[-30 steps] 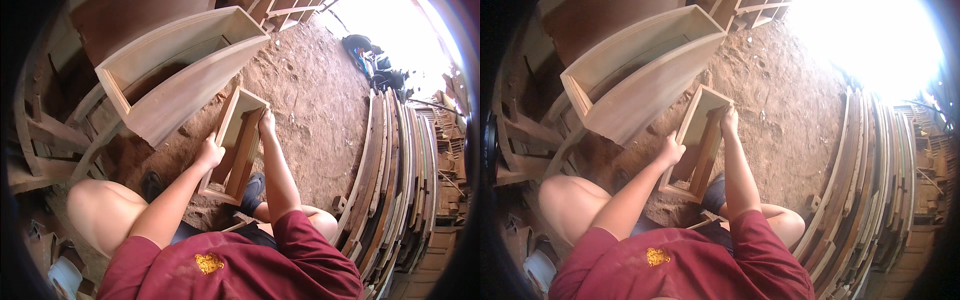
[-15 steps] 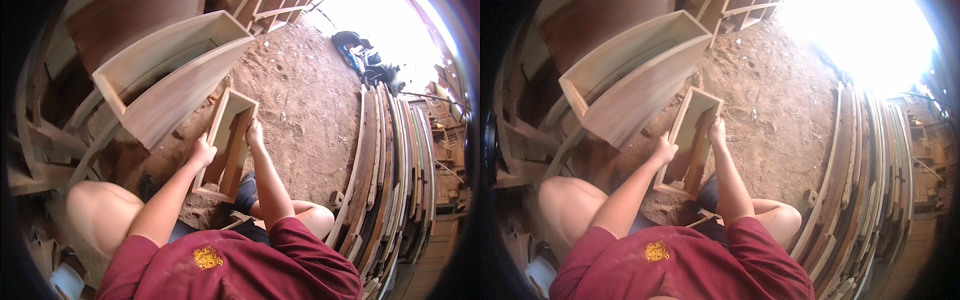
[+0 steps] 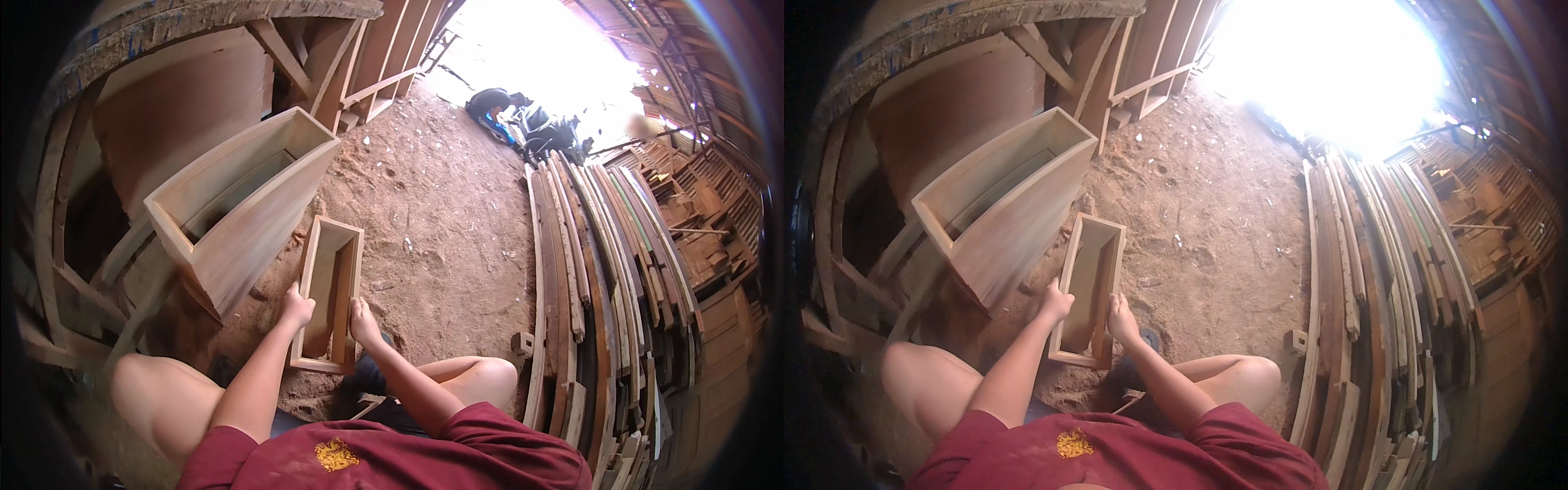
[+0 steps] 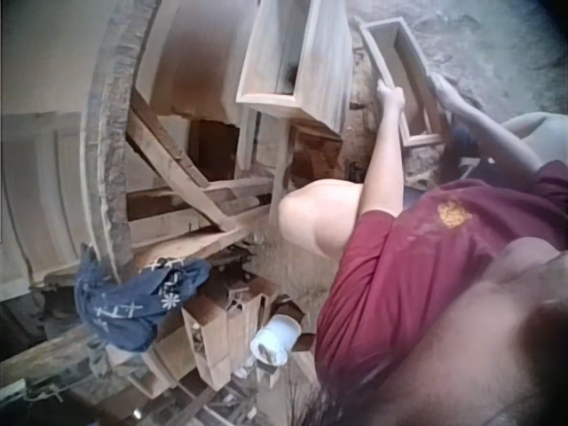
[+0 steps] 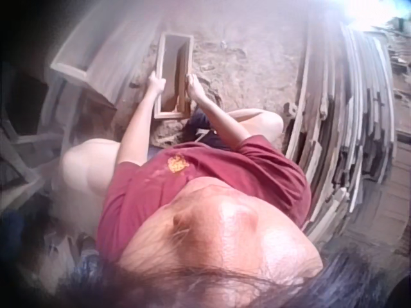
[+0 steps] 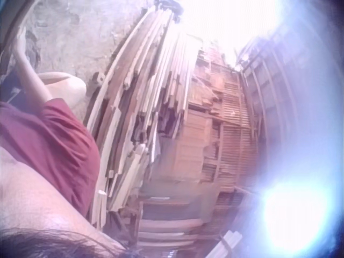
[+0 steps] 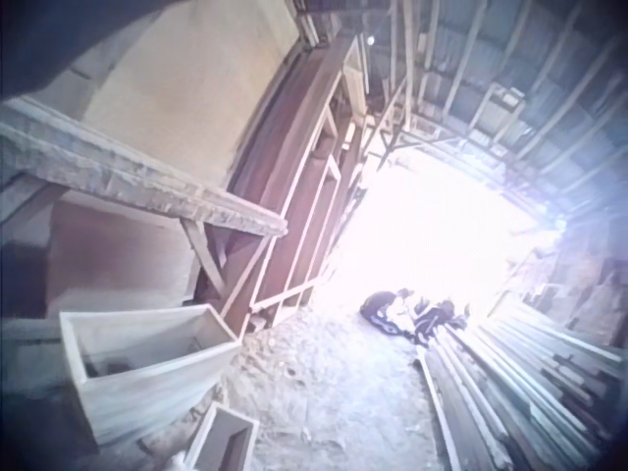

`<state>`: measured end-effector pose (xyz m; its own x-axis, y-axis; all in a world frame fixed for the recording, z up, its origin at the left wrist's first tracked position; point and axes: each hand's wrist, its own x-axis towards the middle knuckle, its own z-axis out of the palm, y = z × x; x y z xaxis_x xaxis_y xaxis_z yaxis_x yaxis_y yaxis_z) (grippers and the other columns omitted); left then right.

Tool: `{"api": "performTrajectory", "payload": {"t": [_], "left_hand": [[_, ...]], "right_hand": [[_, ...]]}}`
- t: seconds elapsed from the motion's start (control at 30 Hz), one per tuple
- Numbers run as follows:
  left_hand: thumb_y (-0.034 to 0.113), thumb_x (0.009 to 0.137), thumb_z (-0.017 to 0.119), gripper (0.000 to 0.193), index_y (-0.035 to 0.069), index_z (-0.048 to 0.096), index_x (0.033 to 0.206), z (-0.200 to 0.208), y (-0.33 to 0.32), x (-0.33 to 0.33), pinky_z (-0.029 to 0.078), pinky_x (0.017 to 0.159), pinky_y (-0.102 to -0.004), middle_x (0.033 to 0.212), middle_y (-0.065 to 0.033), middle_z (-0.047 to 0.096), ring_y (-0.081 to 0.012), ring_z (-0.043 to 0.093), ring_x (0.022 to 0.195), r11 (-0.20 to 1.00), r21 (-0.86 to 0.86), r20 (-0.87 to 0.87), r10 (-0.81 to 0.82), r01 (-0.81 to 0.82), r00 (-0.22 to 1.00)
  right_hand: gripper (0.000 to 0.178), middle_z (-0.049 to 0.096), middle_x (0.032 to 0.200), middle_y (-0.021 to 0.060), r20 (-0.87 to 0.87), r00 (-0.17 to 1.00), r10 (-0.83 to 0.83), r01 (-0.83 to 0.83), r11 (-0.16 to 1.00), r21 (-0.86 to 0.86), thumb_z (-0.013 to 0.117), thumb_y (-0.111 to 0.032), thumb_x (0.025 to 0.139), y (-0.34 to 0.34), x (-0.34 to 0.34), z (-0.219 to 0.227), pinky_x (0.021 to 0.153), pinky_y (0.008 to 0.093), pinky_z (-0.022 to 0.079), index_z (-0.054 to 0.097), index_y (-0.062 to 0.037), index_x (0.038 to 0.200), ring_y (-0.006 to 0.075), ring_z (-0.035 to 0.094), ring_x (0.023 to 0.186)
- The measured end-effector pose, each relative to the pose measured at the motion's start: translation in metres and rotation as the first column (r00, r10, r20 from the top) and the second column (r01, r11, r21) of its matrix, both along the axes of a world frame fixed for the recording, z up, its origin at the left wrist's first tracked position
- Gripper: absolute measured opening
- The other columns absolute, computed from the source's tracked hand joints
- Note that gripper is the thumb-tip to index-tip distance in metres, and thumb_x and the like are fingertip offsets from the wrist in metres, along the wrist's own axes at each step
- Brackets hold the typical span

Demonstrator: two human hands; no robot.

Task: The person sits on the ground and assembles a small wooden drawer by fitting side panels into grooves on the base and back pieces. They repeatedly adjust and align the pieces by hand to ensure a snug fit.

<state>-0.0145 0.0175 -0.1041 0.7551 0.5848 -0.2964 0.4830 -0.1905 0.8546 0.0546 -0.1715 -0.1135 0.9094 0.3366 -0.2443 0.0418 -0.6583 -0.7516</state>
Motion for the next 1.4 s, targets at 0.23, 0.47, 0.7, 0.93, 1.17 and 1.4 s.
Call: {"api": "performTrajectory", "payload": {"t": [0.23, 0.47, 0.7, 0.93, 1.17, 1.4], "left_hand": [[0.012, 0.074, 0.06, 0.078, -0.004, 0.039, 0.147, 0.0, -0.009, 0.0, 0.044, 0.108, -0.0415, 0.137, -0.0307, 0.054, -0.0388, 0.055, 0.128, 0.997, -0.073, 0.0, -0.011, 0.011, 1.0], [0.014, 0.073, 0.061, 0.077, -0.004, 0.041, 0.145, -0.03, 0.006, 0.003, 0.045, 0.107, -0.042, 0.131, -0.0308, 0.058, -0.0404, 0.058, 0.123, 0.998, -0.058, 0.034, 0.012, -0.01, 0.999], [0.014, 0.073, 0.06, 0.077, -0.004, 0.041, 0.146, -0.014, -0.003, 0.009, 0.045, 0.106, -0.043, 0.131, -0.0311, 0.058, -0.0412, 0.058, 0.122, 0.998, -0.041, 0.0, -0.038, 0.038, 0.999], [0.014, 0.076, 0.061, 0.074, -0.005, 0.041, 0.145, -0.017, -0.003, 0.011, 0.044, 0.108, -0.0439, 0.135, -0.0307, 0.055, -0.041, 0.055, 0.125, 0.996, -0.078, 0.013, -0.05, 0.05, 0.999], [0.016, 0.076, 0.059, 0.073, -0.001, 0.042, 0.145, 0.016, 0.003, 0.001, 0.045, 0.107, -0.044, 0.132, -0.029, 0.058, -0.0422, 0.057, 0.123, 0.993, -0.1, -0.093, -0.066, 0.057, 0.994], [0.018, 0.079, 0.058, 0.073, -0.004, 0.04, 0.146, -0.019, 0.004, 0.003, 0.044, 0.108, -0.0448, 0.134, -0.0309, 0.056, -0.0421, 0.056, 0.123, 1.0, -0.004, -0.029, -0.012, 0.012, 1.0]], "right_hand": [[0.064, 0.044, 0.148, 0.0278, -0.054, 0.998, 0.018, -0.024, 0.994, -0.107, 0.029, -0.045, 0.107, -0.037, -0.063, -0.005, 0.115, 0.0402, 0.032, 0.032, 0.0038, 0.15, 0.039, 0.04, 0.14], [0.064, 0.045, 0.146, 0.0303, -0.017, 0.999, -0.04, 0.041, 0.999, 0.031, 0.029, -0.045, 0.107, -0.006, -0.04, 0.008, 0.115, 0.042, 0.032, 0.037, 0.0053, 0.146, 0.0418, 0.039, 0.139], [0.06, 0.056, 0.131, 0.0301, 0.107, 0.984, -0.144, 0.15, 0.987, -0.056, 0.027, -0.047, 0.106, 0.035, 0.089, -0.019, 0.106, 0.0472, 0.038, 0.053, 0.0026, 0.127, 0.0446, 0.05, 0.127], [0.073, 0.063, 0.111, 0.0364, 0.198, 0.974, -0.106, 0.118, 0.992, -0.047, 0.026, -0.055, 0.104, 0.07, 0.192, -0.04, 0.096, 0.0524, 0.045, 0.064, 0.0067, 0.112, 0.0488, 0.059, 0.114], [0.077, 0.06, 0.123, 0.0368, -0.014, 0.963, -0.267, 0.267, 0.963, -0.023, 0.031, -0.055, 0.103, 0.106, 0.218, -0.01, 0.104, 0.0493, 0.042, 0.057, 0.0142, 0.125, 0.0457, 0.055, 0.125], [0.071, 0.059, 0.135, 0.0206, -0.217, 0.959, -0.18, 0.207, 0.973, 0.106, 0.033, -0.059, 0.103, 0.087, 0.169, -0.001, 0.104, 0.0449, 0.04, 0.055, 0.0002, 0.137, 0.0335, 0.054, 0.124]]}}
